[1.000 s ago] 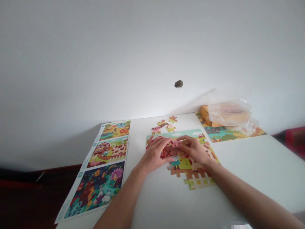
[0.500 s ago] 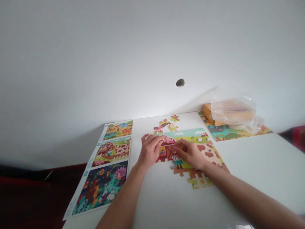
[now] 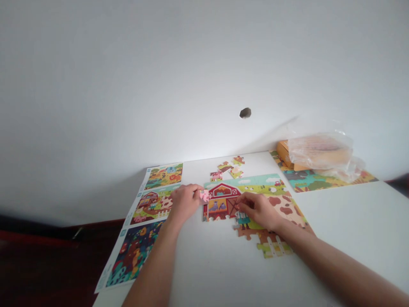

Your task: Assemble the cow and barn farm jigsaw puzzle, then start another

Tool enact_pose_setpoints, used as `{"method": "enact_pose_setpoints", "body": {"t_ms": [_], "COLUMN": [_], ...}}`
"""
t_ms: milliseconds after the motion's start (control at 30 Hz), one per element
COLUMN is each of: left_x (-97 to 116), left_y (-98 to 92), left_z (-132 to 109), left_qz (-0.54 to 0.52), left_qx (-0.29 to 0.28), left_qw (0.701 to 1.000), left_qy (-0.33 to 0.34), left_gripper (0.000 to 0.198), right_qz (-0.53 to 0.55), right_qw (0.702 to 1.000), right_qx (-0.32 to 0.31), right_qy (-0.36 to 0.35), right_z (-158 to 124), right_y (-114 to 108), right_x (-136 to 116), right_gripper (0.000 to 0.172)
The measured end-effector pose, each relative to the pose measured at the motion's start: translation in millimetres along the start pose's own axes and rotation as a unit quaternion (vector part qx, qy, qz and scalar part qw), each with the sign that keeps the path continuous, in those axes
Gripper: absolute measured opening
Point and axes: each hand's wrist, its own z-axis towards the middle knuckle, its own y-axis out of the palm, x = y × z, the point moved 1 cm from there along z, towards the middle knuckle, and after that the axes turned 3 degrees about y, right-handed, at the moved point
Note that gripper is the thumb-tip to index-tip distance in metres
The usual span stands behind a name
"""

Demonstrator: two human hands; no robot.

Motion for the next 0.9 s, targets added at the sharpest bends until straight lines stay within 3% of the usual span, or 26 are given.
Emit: {"method": "enact_pose_setpoints", "body": {"t_ms": [67, 167, 233, 400, 633, 900], "left_x": [-12.9, -25.2, -25.4, -14.6, -16.4, -4.4], "left_y": [1.0, 4.4, 7.2, 16.0, 22.5, 21.1], "left_z": [2.4, 0.8, -3.3, -13.0, -11.2, -11.4], "left_qz": [0.029, 0.064, 0.08, 0.054, 0.04, 0.013], "left_qx": [-0.005, 0.049, 0.066, -0.002, -0.006, -0.021], "left_qw": [0.999, 0.996, 0.995, 0.991, 0.99, 0.984], "left_qy": [-0.02, -0.036, -0.003, 0.125, 0.134, 0.176], "left_gripper": [0.028, 0.026, 0.026, 0.032, 0.039, 0.029], "right_qz": [-0.002, -0.002, -0.001, 0.003, -0.001, 0.015], "right_qw": [1.0, 1.0, 1.0, 1.0, 1.0, 1.0], "right_qx": [-0.003, -0.008, -0.009, -0.012, -0.016, 0.006], "right_qy": [-0.002, -0.004, -0.001, 0.001, 0.002, 0.016], "right_z": [0.0, -0.4, -0.6, -0.5, 0.8, 3.9], "right_y": [-0.6, -1.3, -1.8, -3.2, -4.3, -4.2], "right_x": [-1.1, -3.3, -4.8, -7.7, -9.5, -3.5], "right_gripper": [0.018, 0.019, 0.018, 0.018, 0.017, 0.017]}}
